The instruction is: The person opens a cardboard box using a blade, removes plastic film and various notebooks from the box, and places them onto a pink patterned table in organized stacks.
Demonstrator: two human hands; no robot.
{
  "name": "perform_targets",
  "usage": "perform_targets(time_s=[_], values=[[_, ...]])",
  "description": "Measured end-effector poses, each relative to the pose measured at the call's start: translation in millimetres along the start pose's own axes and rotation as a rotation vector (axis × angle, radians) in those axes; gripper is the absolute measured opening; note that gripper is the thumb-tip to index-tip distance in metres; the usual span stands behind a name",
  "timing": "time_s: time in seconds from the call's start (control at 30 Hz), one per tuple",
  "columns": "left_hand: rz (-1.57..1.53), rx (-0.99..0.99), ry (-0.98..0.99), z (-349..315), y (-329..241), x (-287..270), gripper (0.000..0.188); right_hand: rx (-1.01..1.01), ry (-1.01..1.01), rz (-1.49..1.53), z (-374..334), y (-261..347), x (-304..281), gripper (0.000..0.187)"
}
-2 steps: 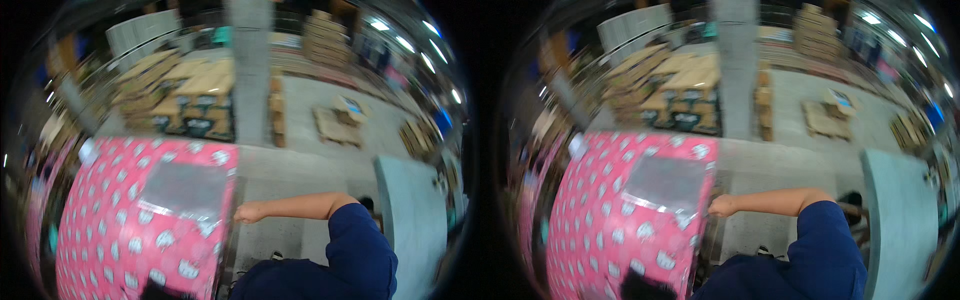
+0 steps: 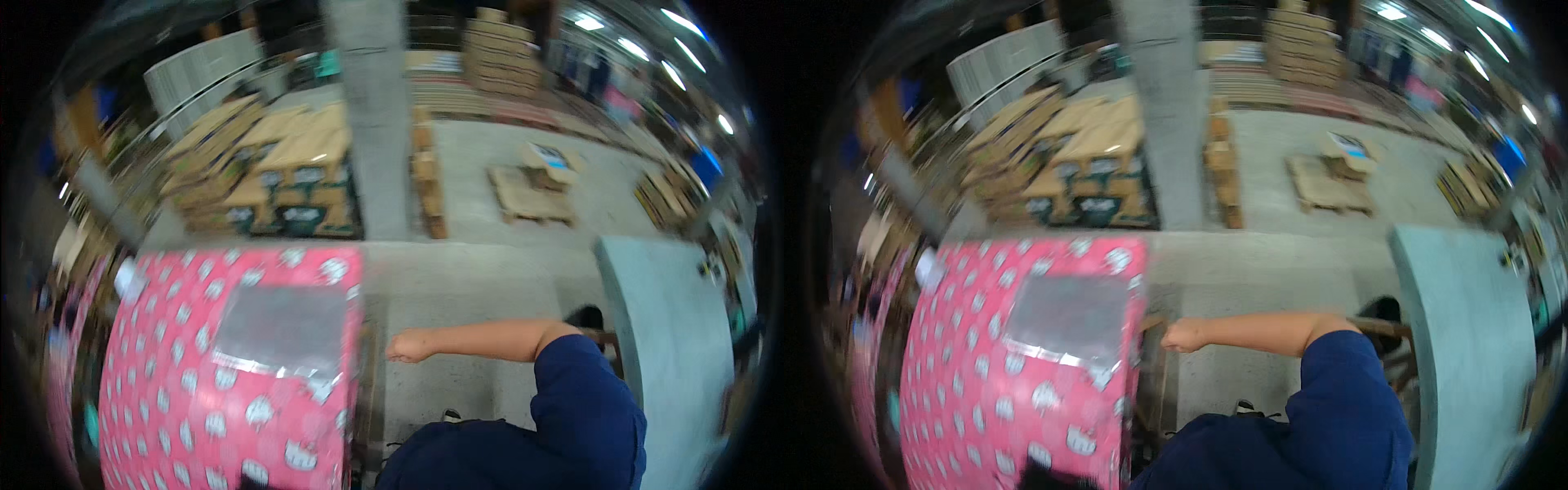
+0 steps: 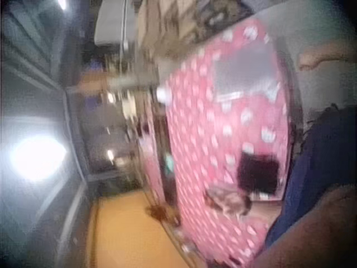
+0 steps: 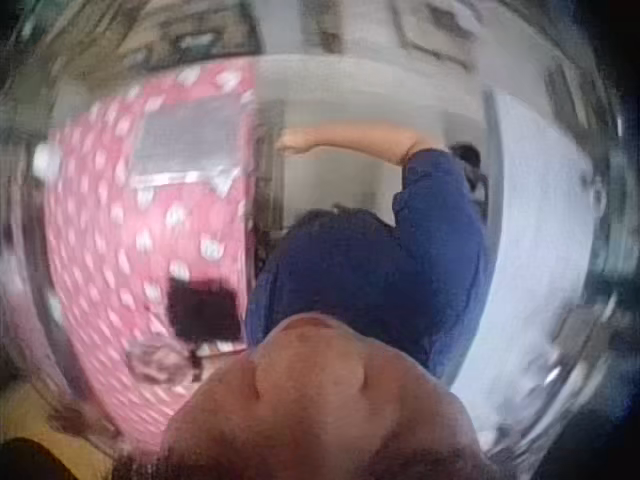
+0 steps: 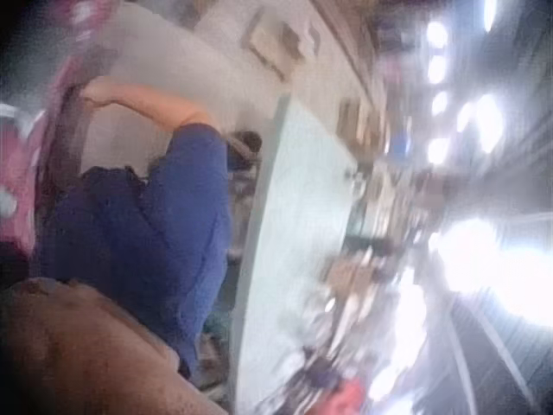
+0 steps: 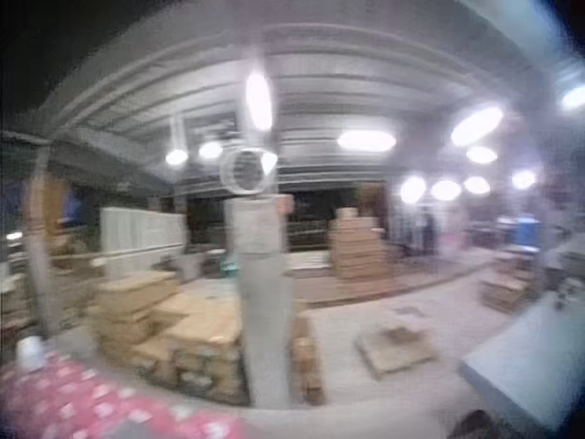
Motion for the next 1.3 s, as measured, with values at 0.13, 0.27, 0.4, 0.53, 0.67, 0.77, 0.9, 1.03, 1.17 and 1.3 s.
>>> perform_targets(time_s=[0.13, 0.27, 0.4, 0.53, 0.67, 0.77, 0.9, 1.03, 1.17, 1.3], values=[[-0.269, 0.396, 0.057, -43, -207, 57, 0.039, 0.527, -0.685, 0.477, -213, -118, -24, 0.01], [-1.82, -1.163, 1.021, -112, -456, 192, 0.04, 1.053, -0.913, 0.478, -398, -193, 31, 0.009], [-1.94, -1.185, 1.197, -149, -654, 228, 0.038, 1.252, -0.834, 0.468, -507, -246, 7, 0.014], [-1.824, -0.942, 1.391, -179, -847, 232, 0.038, 1.456, -0.804, 0.49, -556, -319, -7, 0.019], [-1.897, -0.73, 1.498, -232, -1041, 262, 0.036, 1.484, -0.949, 0.557, -595, -389, -43, 0.023], [-1.929, -0.972, 2.053, -292, -1188, 202, 0.032, 1.689, -0.745, 0.57, -644, -416, -45, 0.025], [-2.004, -0.536, 2.585, -339, -1348, 97, 0.018, 1.752, -1.025, 0.648, -688, -448, -79, 0.027], [-1.982, -0.291, 2.678, -337, -1458, 18, 0.016, 1.686, -1.407, 0.704, -732, -502, -150, 0.028], [-2.06, -0.048, 2.74, -362, -1550, -18, 0.017, 1.639, -1.373, 0.722, -783, -579, -207, 0.029], [-1.95, 0.519, 2.538, -389, -1641, -7, 0.023, 1.715, -1.181, 0.557, -845, -687, -264, 0.029]])
Point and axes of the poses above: each hand's wrist, its own z-axis towards the middle knuckle, its own x-axis out of the palm, y = z × x, the point moved 8 cm from there along z, towards the middle knuckle, and after that the axes turned 7 degrees about -y, right-handed, at the moved point
